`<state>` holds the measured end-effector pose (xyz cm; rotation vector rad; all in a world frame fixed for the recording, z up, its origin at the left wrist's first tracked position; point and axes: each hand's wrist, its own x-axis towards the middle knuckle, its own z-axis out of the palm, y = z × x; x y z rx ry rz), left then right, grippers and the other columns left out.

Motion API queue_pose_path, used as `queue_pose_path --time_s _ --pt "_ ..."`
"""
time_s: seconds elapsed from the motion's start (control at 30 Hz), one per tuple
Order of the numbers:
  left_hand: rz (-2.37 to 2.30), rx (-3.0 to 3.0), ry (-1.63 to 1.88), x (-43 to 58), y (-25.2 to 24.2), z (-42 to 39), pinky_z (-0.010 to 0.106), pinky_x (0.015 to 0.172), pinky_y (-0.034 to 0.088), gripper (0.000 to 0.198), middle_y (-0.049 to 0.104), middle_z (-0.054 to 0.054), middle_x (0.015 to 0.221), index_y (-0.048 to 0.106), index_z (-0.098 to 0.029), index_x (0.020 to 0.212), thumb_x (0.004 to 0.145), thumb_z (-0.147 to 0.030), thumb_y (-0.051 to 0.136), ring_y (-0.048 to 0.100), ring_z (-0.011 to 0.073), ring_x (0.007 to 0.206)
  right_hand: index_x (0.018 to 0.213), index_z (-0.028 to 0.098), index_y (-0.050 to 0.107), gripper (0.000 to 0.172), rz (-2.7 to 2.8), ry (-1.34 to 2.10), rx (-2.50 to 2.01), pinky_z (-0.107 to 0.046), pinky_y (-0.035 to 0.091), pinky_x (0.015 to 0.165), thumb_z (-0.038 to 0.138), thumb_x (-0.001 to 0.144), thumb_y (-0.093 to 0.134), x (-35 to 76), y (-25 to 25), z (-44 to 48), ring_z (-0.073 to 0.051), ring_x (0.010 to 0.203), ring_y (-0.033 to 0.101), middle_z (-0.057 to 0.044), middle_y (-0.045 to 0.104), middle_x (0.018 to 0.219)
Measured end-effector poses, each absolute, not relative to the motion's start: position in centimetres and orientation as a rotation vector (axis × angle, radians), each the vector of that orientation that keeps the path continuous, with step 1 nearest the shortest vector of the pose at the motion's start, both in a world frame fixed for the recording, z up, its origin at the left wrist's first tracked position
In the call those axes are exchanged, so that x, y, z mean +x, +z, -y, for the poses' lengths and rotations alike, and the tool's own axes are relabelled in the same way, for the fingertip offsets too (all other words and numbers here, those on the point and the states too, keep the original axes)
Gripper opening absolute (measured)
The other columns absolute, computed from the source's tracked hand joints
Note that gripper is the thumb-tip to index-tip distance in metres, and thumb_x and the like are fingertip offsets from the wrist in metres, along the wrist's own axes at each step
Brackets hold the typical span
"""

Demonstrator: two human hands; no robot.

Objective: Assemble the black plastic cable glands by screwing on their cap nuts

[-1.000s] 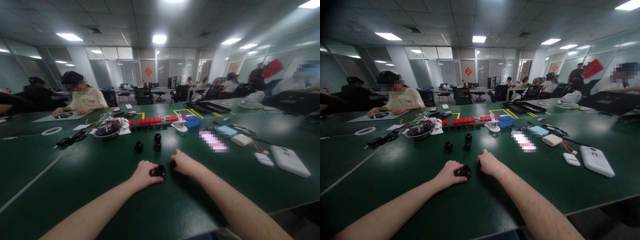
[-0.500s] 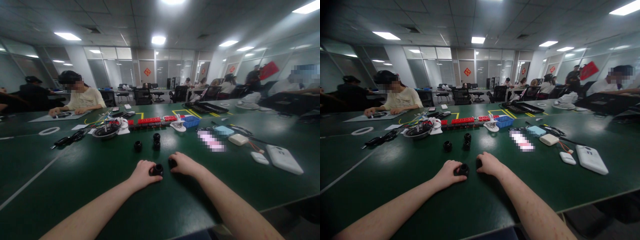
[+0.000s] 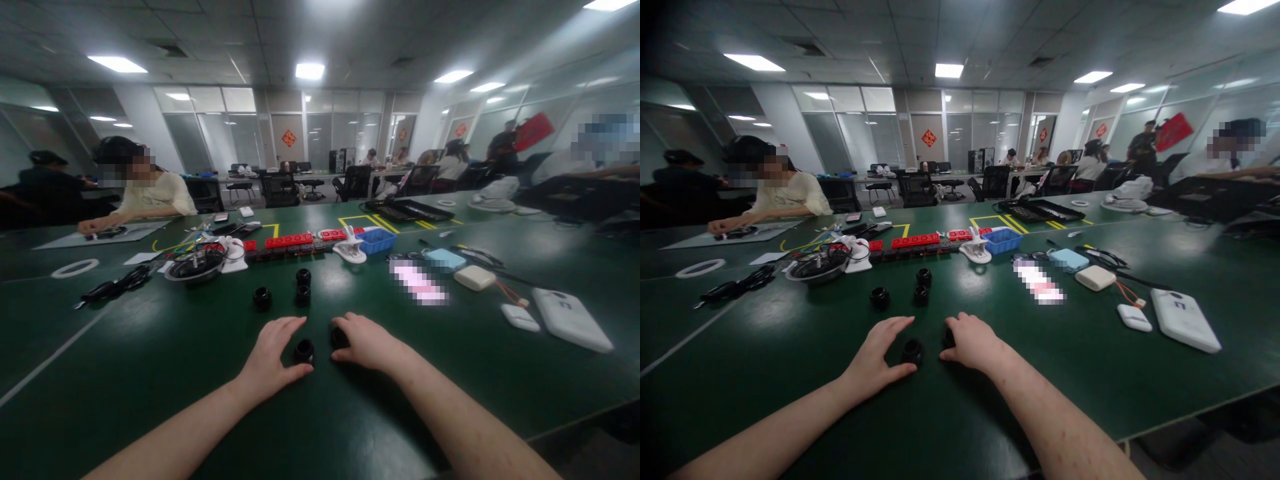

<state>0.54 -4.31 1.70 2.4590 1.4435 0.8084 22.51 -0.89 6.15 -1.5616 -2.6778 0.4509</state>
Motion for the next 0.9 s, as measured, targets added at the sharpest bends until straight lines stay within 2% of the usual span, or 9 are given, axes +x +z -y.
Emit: queue_pose_path --time_s 0.17,0.37,0.47,0.67,0.9 --pt "-1.374 2.586 0.714 0.9 1.6 4.3 0.045 0.092 0.038 0.065 0.05 0.007 0.12 0.038 -0.026 0.125 0.068 -0.041 0.066 0.045 0.027 0.109 0.115 0.017 0.052 0.054 2.687 0.43 -1.558 -0.031 0.042 0.077 0.044 0.07 0.062 22.4 6.3 1.1 -0.026 0.093 0.054 -0.012 0.056 0.102" --pt "-1.381 2.699 0.74 0.9 1.7 4.4 0.047 0.094 0.034 0.069 0.051 0.01 0.12 0.036 -0.021 0.127 0.069 -0.046 0.064 0.047 0.0276 0.109 0.115 0.017 0.052 0.051 2.694 0.411 -1.556 -0.031 0.042 0.077 0.045 0.072 0.059 22.4 6.3 1.1 -0.026 0.093 0.054 -0.012 0.056 0.101" --pt "-1.339 2.805 0.661 0.9 1.8 4.5 0.047 0.094 0.034 0.061 0.055 0.009 0.117 0.042 -0.022 0.123 0.071 -0.044 0.063 0.049 0.0274 0.107 0.114 0.018 0.053 0.05 2.698 0.406 -1.553 -0.03 0.042 0.076 0.045 0.073 0.058 22.4 6.2 1.1 -0.025 0.093 0.054 -0.011 0.056 0.101" --pt "-1.312 2.876 0.578 1.1 2.0 4.6 0.041 0.087 0.041 0.046 0.058 0.008 0.113 0.048 -0.022 0.118 0.075 -0.03 0.062 0.053 0.0236 0.1 0.109 0.017 0.055 0.046 2.697 0.381 -1.548 -0.03 0.042 0.074 0.046 0.074 0.056 22.4 6.1 1.1 -0.024 0.089 0.055 -0.011 0.057 0.099" --pt "-1.261 2.901 0.547 0.9 2.6 4.6 0.042 0.087 0.041 0.05 0.057 0.009 0.114 0.045 -0.023 0.122 0.076 -0.038 0.059 0.054 0.0247 0.101 0.11 0.017 0.055 0.046 2.697 0.362 -1.548 -0.03 0.042 0.075 0.046 0.074 0.056 22.3 6.0 1.1 -0.025 0.091 0.055 -0.012 0.056 0.099"
